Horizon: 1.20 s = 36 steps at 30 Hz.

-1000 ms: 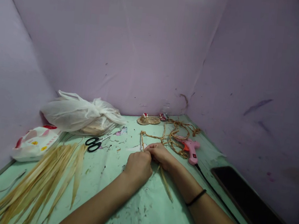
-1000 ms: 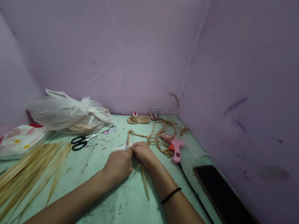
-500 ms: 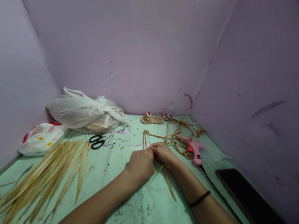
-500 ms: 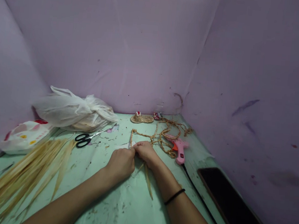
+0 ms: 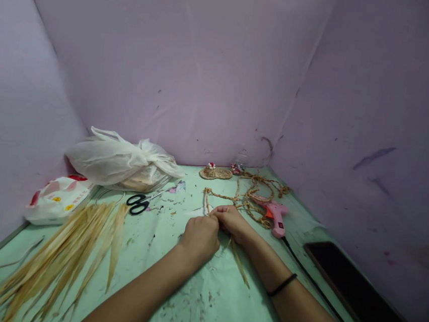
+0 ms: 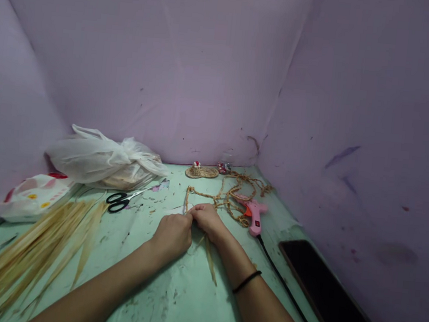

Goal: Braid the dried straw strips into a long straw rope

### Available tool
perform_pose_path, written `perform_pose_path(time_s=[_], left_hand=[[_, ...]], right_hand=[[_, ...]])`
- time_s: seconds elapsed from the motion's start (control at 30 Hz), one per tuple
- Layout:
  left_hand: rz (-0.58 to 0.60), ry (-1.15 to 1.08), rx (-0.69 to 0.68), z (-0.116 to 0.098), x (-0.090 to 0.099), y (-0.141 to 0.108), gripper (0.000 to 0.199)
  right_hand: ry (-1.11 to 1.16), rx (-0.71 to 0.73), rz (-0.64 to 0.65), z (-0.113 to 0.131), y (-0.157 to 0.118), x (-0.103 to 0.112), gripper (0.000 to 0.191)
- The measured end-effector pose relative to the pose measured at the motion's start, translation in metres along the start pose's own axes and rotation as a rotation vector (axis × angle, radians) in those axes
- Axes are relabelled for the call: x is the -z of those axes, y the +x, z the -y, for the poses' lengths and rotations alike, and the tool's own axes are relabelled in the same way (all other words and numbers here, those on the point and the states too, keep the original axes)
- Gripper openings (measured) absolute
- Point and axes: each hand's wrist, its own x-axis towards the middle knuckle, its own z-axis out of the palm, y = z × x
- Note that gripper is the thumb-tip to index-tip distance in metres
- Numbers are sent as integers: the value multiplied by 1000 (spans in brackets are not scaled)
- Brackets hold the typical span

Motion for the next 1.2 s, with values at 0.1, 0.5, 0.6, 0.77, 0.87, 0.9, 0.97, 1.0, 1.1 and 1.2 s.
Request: perform_pose_path(time_s=[0.1,0.5,0.6,0.77,0.87,0.9,0.97,1.0,1.1,1.2], left_hand=[[-84,35,-53,3,-5,2,28],[-136,56,-77,6,-9,5,27],[-124,58,-72,6,-9,5,27],[-127,71,-73,6,-10,4,27],[-150,69,-77,6,-11,3,27],[-152,67,-77,6,-11,3,27],[-146,62,-78,6,-11,2,27],[-142,60,-77,5,-10,2,27],[-140,56,-79,5,-10,2,27],[-149,53,-87,5,-10,2,28]], right_hand=[[6,-18,-7,2,-1,0,9],[6,-16,-12,3,-1,-1,12],[3,-9,-16,1,0,-1,11],[17,-7,-11,-2,2,0,9],[19,-8,-13,-2,2,0,9],[18,-8,-14,-2,1,-1,9],[15,-7,-12,-1,0,-1,9],[13,-8,-11,0,-1,-1,10],[10,-10,-10,2,-2,-1,11],[2,-14,-18,3,-3,-1,11]])
